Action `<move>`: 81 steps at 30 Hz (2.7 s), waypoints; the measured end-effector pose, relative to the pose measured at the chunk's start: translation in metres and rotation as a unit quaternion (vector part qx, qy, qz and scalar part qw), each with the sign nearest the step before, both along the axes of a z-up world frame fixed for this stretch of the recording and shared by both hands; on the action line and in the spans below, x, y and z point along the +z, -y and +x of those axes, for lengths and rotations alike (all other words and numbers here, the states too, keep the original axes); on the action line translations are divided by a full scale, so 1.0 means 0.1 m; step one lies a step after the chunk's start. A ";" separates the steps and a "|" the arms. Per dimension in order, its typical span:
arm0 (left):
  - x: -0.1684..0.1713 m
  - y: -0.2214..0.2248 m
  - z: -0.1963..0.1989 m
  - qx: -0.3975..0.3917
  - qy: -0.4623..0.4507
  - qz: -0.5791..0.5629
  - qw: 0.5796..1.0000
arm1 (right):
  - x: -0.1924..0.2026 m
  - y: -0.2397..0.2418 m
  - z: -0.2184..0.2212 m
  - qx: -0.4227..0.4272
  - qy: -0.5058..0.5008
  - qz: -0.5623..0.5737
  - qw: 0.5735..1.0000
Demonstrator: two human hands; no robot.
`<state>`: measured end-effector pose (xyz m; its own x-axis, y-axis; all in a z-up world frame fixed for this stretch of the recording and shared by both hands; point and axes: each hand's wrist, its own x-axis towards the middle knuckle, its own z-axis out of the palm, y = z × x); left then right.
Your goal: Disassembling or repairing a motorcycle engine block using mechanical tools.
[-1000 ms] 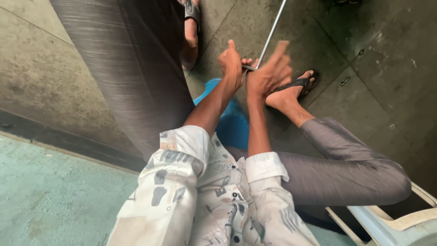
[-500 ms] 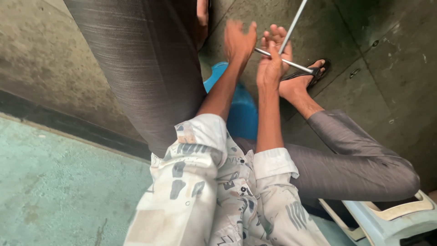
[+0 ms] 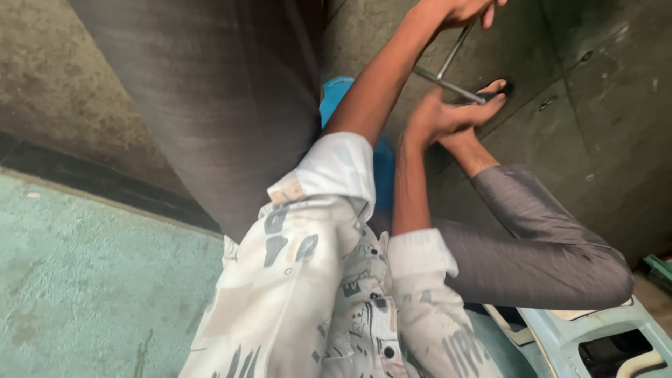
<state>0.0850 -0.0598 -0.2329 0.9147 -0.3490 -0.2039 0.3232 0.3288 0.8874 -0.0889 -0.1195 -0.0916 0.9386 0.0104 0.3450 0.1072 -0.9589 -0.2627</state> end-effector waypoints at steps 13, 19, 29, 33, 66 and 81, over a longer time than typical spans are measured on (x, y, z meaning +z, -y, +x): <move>0.61 -0.17 0.16 -0.052 -0.085 0.022 0.995 | 0.10 -0.39 0.03 -0.098 -0.124 0.406 0.900; 0.76 -0.37 0.09 -0.046 -0.090 -0.071 0.992 | -0.01 0.72 0.04 -0.228 -0.162 0.462 0.842; 1.06 -0.52 0.02 -0.024 -0.128 -0.153 0.980 | 0.65 -0.48 0.06 -0.031 -0.076 0.217 0.973; 1.12 -0.52 0.04 -0.054 -0.161 -0.136 0.976 | 0.78 -0.78 -0.10 0.081 -0.089 -0.130 0.984; 0.84 -0.36 0.09 -0.067 -0.116 -0.050 0.990 | 1.07 -0.62 -0.31 -0.103 -0.299 0.014 0.949; 0.94 -0.41 0.22 -0.143 -0.091 0.023 0.985 | 0.49 -0.26 -0.21 0.121 -0.279 0.212 0.929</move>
